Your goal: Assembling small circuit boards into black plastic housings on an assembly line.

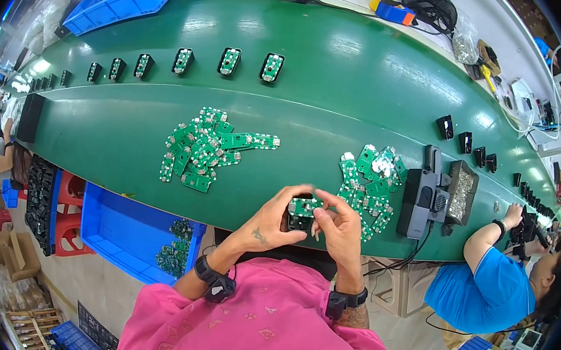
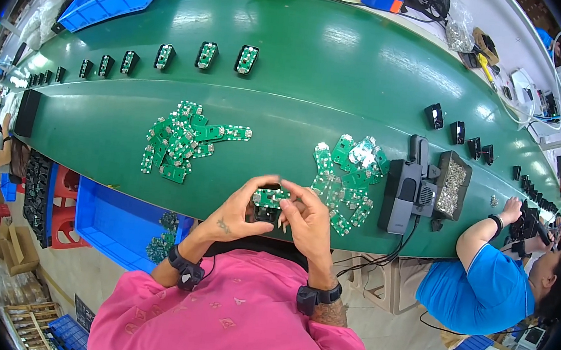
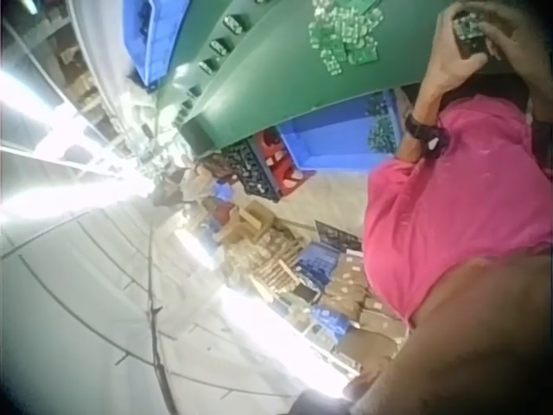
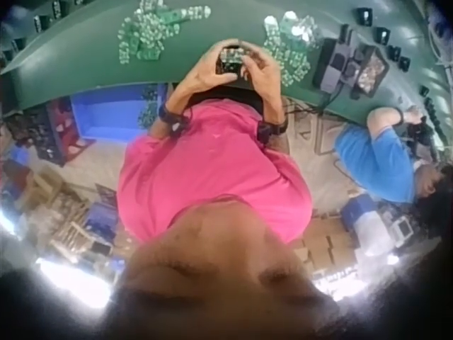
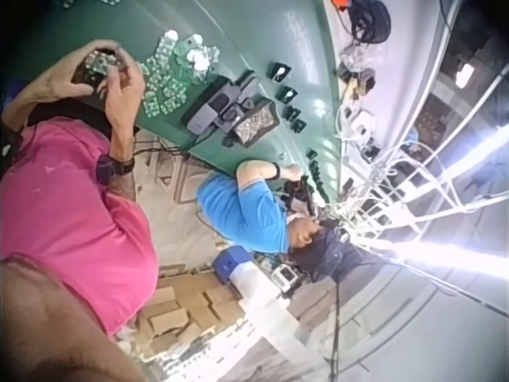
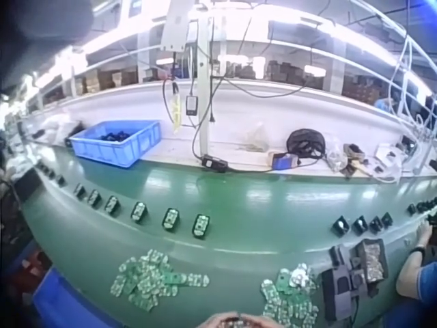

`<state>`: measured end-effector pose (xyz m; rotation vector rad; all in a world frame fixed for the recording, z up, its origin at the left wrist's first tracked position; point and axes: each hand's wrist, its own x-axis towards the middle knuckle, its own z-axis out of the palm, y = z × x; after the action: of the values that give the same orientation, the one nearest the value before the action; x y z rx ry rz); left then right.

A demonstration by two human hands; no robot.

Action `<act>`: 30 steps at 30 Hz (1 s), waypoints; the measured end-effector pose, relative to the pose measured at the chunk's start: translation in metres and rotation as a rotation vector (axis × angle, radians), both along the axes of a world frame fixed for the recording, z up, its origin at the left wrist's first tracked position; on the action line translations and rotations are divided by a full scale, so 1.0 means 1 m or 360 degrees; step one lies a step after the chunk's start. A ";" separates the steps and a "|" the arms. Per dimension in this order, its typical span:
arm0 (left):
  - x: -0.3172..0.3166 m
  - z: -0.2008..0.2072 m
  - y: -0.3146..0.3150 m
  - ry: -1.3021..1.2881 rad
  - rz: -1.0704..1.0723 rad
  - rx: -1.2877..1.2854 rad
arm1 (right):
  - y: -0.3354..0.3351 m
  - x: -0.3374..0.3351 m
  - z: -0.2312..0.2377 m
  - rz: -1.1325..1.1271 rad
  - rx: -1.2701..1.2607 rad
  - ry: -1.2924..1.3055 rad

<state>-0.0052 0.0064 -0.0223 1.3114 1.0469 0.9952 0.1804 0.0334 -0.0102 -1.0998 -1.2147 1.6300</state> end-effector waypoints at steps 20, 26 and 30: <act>0.005 0.007 -0.001 -0.0487 0.0171 -0.0449 | -0.010 0.000 0.031 -0.0186 0.0155 -0.0577; 0.011 0.012 0.000 -0.0408 0.0077 -0.0434 | -0.013 -0.006 0.029 -0.0092 -0.0223 -0.0206; 0.014 0.013 0.000 -0.0406 0.0078 -0.0436 | -0.018 -0.007 0.030 -0.0128 -0.0233 -0.0072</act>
<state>0.0087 0.0061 -0.0090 0.9141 0.9821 0.9875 0.1731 0.0157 0.0201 -1.2667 -1.0791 1.6611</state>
